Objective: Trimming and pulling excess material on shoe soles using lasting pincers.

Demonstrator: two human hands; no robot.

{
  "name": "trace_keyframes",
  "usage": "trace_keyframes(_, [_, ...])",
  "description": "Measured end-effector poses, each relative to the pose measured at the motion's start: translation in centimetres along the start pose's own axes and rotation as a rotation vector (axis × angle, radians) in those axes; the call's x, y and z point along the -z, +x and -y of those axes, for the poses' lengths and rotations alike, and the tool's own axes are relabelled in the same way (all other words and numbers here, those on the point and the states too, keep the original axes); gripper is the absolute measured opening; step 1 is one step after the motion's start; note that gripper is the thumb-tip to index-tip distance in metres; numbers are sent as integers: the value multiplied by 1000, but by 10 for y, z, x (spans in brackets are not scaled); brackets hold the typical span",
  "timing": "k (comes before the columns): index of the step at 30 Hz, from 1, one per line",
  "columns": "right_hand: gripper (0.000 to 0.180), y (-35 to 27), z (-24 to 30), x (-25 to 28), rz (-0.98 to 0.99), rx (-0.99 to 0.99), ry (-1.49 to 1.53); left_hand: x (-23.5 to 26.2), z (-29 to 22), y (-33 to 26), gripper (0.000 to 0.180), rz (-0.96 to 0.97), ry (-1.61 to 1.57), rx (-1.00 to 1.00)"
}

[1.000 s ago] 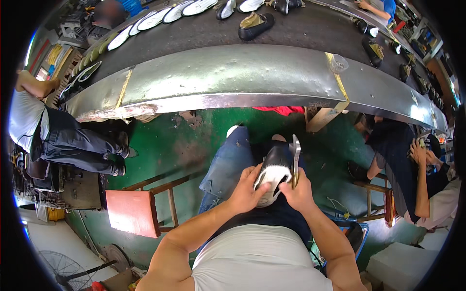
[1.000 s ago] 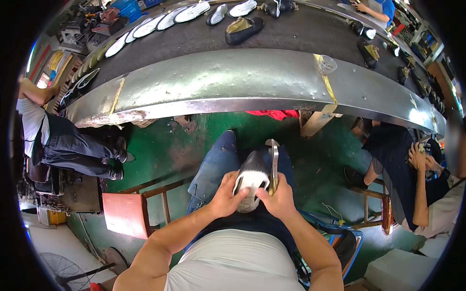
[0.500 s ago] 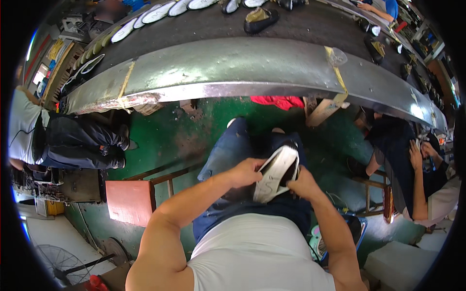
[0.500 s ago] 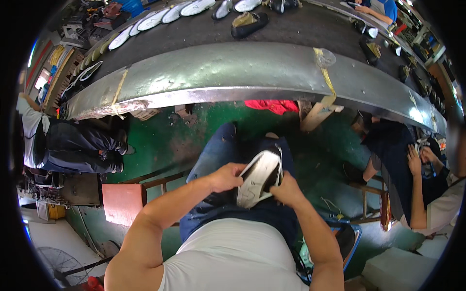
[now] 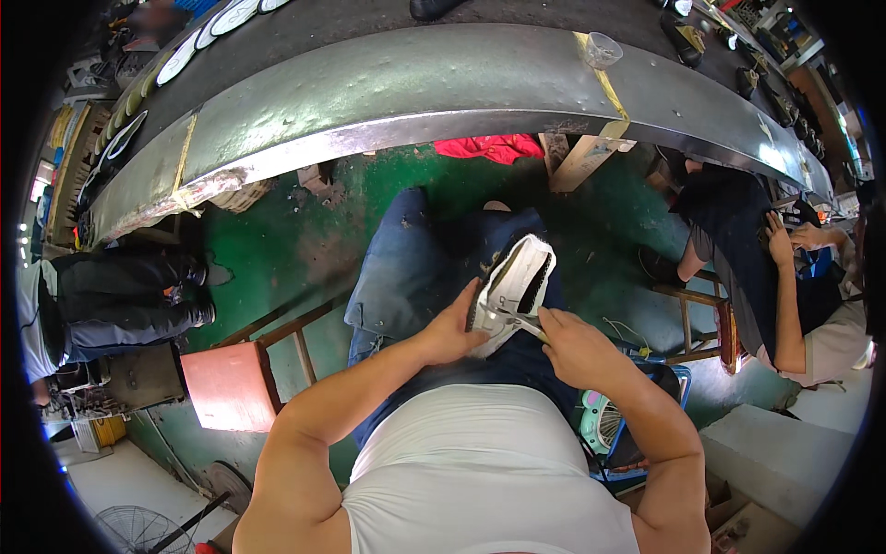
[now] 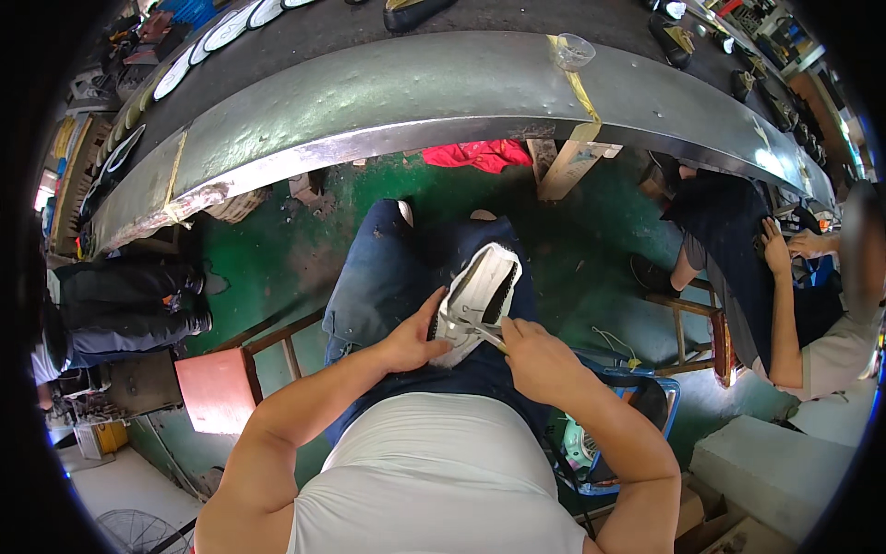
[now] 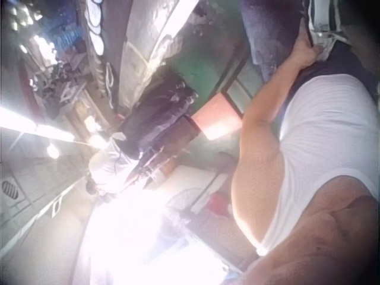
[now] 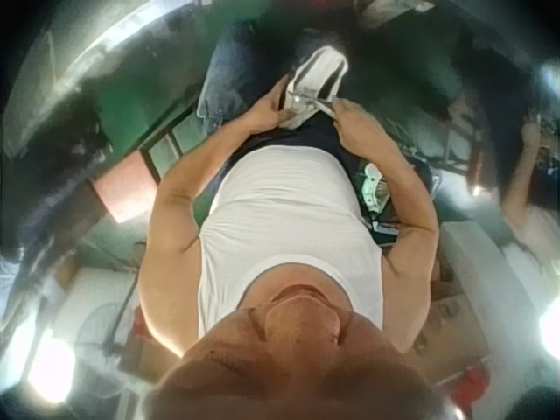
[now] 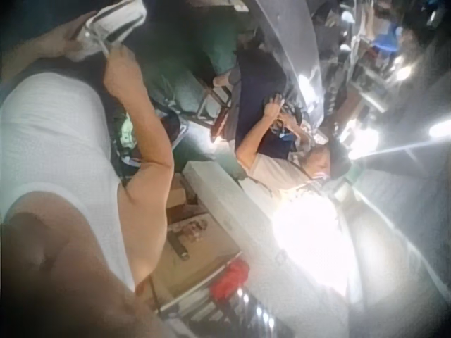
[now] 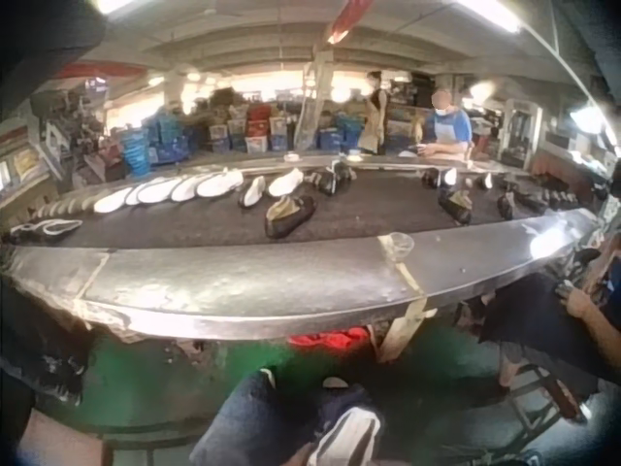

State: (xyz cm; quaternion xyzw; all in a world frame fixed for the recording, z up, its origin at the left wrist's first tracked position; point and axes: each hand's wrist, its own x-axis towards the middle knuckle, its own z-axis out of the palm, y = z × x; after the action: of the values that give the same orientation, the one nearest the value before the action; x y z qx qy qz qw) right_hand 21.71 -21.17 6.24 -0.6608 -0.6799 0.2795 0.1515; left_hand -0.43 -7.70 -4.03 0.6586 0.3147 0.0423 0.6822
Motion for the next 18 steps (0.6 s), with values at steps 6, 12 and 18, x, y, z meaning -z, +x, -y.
trace_keyframes(6, [30, 42, 25, 29, 513, -115, -291, -3, -25, -6, 78, 26, -878, 144])
trace_keyframes(12, [27, 31, 16, -36, 184, -171, 17, -9, -2, 27, 63, -504, -359, 344])
trace_keyframes(18, [34, 25, -8, -19, -38, -25, -49, -5, -2, 22, 53, -560, 220, 136])
